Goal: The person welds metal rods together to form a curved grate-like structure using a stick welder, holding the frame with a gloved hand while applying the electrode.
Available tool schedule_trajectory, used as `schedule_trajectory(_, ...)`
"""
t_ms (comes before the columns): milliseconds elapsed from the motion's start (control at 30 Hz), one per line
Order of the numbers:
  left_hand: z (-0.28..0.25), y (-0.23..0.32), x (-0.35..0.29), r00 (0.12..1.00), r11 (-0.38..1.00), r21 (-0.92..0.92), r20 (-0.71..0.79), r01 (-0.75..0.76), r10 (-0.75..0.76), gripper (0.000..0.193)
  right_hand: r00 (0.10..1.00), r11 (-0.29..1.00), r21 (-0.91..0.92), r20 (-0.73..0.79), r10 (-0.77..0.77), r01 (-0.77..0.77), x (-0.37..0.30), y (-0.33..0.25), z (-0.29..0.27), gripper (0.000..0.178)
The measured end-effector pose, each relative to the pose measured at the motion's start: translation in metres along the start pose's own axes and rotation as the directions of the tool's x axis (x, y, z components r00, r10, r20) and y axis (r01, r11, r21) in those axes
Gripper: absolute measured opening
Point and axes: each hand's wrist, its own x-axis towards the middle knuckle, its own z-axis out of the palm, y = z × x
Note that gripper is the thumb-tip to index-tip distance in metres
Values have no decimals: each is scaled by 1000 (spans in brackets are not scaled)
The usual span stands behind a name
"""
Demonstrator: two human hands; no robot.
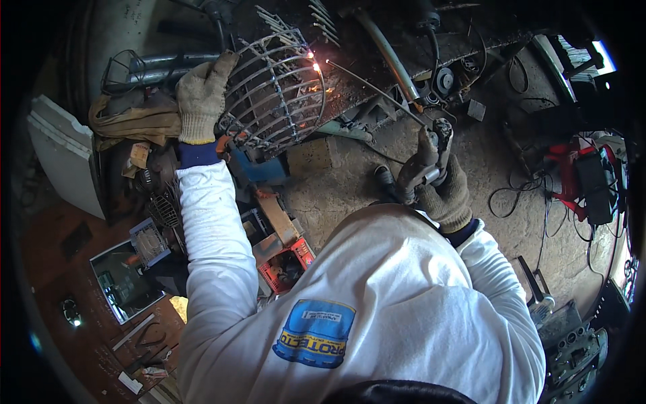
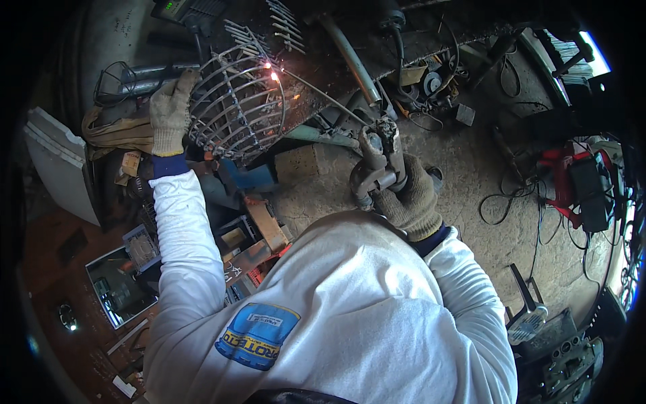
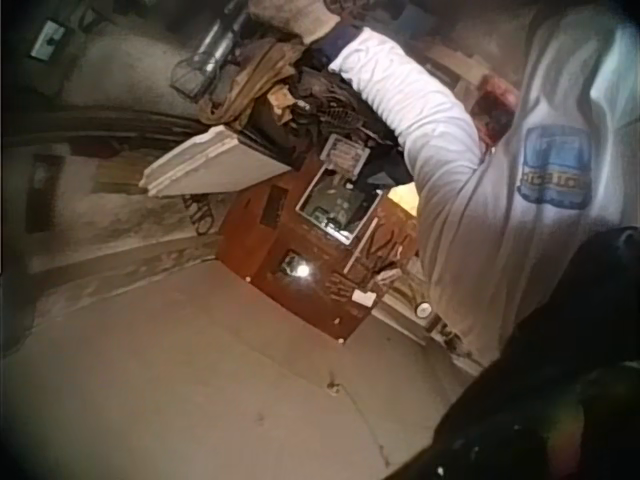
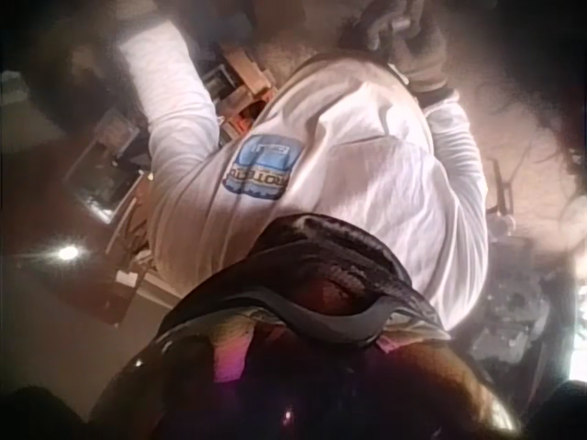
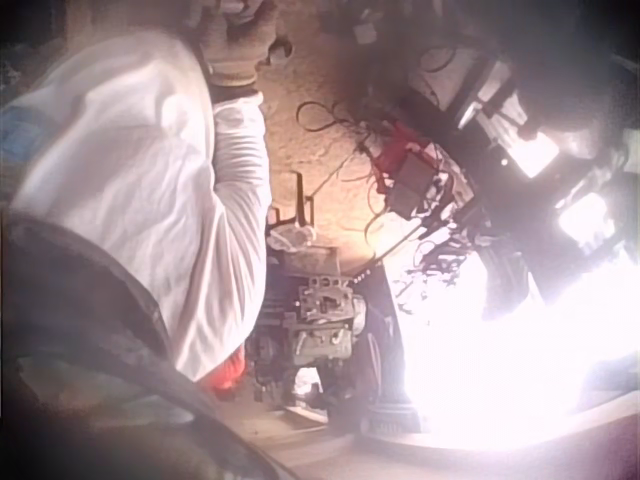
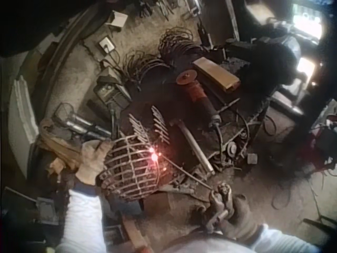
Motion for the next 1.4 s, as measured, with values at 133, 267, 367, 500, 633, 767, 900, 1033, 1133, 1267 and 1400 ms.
schedule_trajectory(133, -1, -2, -3, 999, 998, -40, 20, 41, -40, 66, 1000, 998, -68, -7, -6, 5, 2, -4, 3, 54)
schedule_trajectory(267, -2, -2, -3, 999, 999, -26, 17, 33, -32, 65, 1000, 995, -98, 21, -1, 3, 4, -11, 5, 52)
schedule_trajectory(367, -1, -3, -2, 1000, 999, -36, 18, 10, -10, 64, 1000, 996, -93, 26, 16, -14, 5, -12, 6, 50)
schedule_trajectory(500, -2, 2, -1, 1000, 1000, 22, 27, -10, 10, 62, 1000, 996, -88, 30, 8, -6, 6, -10, 6, 52)
schedule_trajectory(633, -2, 4, -2, 1000, 999, 38, 27, -14, 13, 61, 999, 998, -57, 42, 32, -29, 6, -10, 6, 54)
schedule_trajectory(767, 1, -11, -2, 977, 881, -430, 165, 196, -137, 61, 999, 997, -77, 46, -7, 11, 5, -1, 6, 54)
schedule_trajectory(900, 1, -6, -1, 999, 998, -42, 27, -42, 43, 62, 999, 998, -70, 49, 12, -9, 5, -4, 6, 54)
schedule_trajectory(1033, -1, 4, -3, 1000, 998, -59, 20, 10, -9, 66, 998, 993, -114, 69, 3, 5, 5, -9, 4, 54)
schedule_trajectory(1133, -2, 1, -2, 1000, 999, 24, 18, -24, 24, 63, 998, 1000, -22, 57, 11, -9, 6, -9, 7, 55)
schedule_trajectory(1267, -2, -4, 2, 895, 848, 333, -27, -413, 446, 58, 999, 983, 183, 47, -17, 8, 3, -4, 9, 61)
schedule_trajectory(1400, 10, -26, 6, 995, 990, 126, 84, -70, 60, 54, 999, 993, 116, 44, 23, -28, 3, -9, 4, 62)
